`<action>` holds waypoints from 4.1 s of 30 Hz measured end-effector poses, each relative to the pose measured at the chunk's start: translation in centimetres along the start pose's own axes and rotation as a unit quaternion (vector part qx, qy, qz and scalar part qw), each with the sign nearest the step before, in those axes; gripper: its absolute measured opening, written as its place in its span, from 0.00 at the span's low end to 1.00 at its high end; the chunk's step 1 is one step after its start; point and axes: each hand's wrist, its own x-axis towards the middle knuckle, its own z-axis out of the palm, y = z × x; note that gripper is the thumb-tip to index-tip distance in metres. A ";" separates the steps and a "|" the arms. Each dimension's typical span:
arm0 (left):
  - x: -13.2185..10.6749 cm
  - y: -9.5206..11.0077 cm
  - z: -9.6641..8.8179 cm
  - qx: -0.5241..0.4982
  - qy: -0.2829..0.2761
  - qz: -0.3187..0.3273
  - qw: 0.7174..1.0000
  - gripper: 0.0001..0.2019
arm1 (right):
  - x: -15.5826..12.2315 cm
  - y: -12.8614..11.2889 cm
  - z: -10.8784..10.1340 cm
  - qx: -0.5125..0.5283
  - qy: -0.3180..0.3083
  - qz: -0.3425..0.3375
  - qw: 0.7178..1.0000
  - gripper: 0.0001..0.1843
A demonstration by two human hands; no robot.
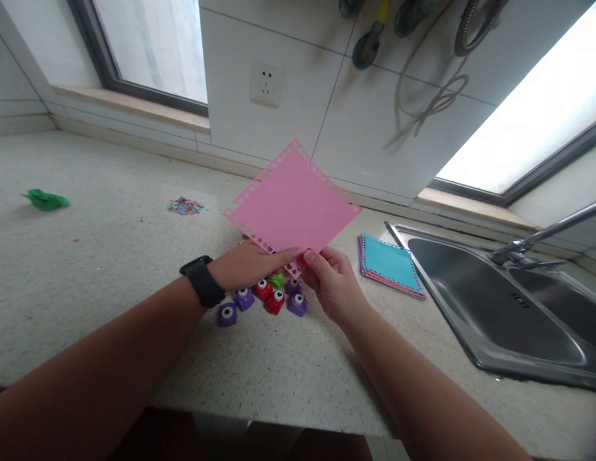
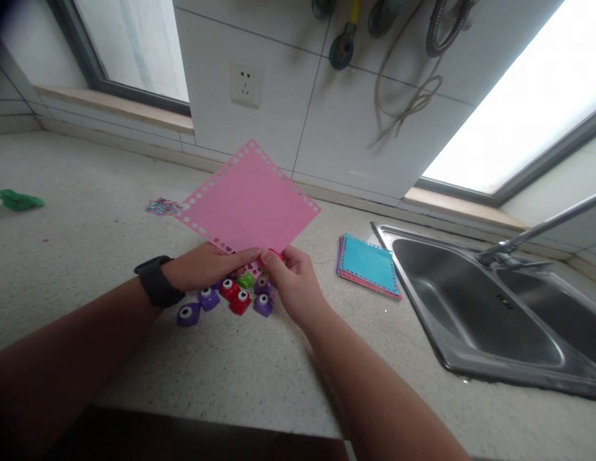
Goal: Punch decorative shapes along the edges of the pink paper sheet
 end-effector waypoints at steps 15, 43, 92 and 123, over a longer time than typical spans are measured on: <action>-0.1 -0.1 -0.1 -0.018 0.019 0.009 1.000 0.19 | 0.3 0.3 -0.6 -0.011 -0.045 -0.005 0.999 0.17; 0.2 -0.8 0.2 -0.067 0.060 -0.090 0.992 0.22 | 1.0 -1.0 -2.3 -0.073 0.103 -0.011 0.992 0.15; 0.9 -1.7 -1.6 -0.207 -0.014 0.010 0.978 0.18 | 0.9 -1.9 -4.9 -0.178 0.039 -0.080 0.980 0.11; 1.9 -2.8 -1.8 -0.255 0.053 -0.032 0.965 0.17 | 1.4 -1.0 -6.1 -0.216 0.082 -0.107 0.967 0.13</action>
